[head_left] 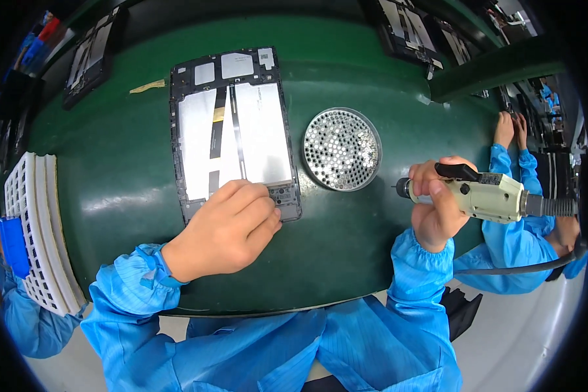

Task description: Fastening screws into electronic device components using an electric screwdriver at an assembly line.

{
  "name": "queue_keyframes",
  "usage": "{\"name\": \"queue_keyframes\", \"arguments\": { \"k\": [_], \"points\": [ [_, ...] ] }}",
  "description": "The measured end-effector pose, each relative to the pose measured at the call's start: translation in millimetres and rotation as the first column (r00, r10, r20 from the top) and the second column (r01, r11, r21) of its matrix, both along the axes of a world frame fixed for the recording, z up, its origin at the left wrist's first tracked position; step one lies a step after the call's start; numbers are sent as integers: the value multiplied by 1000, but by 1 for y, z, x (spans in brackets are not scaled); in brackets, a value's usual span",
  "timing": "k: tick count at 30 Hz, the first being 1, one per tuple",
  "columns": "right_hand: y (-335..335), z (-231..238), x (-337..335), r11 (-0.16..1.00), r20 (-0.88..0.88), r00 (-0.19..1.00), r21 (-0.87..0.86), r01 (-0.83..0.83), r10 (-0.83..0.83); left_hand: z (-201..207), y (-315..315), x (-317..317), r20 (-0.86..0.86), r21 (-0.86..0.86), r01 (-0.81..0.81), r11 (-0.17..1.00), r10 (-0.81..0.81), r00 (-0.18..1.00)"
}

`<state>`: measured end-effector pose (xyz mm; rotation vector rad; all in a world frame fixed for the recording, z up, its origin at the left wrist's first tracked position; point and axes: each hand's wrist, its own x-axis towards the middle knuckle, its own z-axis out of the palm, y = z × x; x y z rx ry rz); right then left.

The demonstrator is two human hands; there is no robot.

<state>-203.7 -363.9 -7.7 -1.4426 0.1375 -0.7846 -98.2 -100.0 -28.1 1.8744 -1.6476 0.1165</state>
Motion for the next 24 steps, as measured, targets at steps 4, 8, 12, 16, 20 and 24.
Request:
{"name": "queue_keyframes", "arguments": {
  "k": [4, 8, 12, 16, 20, 24],
  "points": [
    [1, 2, 1, 1000, 17, 1000, -22, -3, 3, -1, 3, 0, 81, 50, 8, 999, -12, 997],
    [-2, 7, 2, 997, 40, 998, -61, -36, 39, 11, 12, 31, -72, 168, 125, 978, -114, 991],
    [3, 14, 13, 994, 77, 993, -62, -87, 92, 5, 15, 25, -184, 157, 101, 982, -72, 980],
    [9, 8, 31, 988, 117, 981, -54, -146, 151, 1, 10, 2, -155, 192, 109, 975, -79, 985],
    [16, 1, 46, 988, 115, 982, -36, -149, 152, -2, 4, 2, -133, 204, 100, 974, -74, 988],
    [19, -4, 52, 984, 80, 982, -51, -169, 173, -8, 4, 1, -127, 180, 37, 983, -14, 992]
  ]
}}
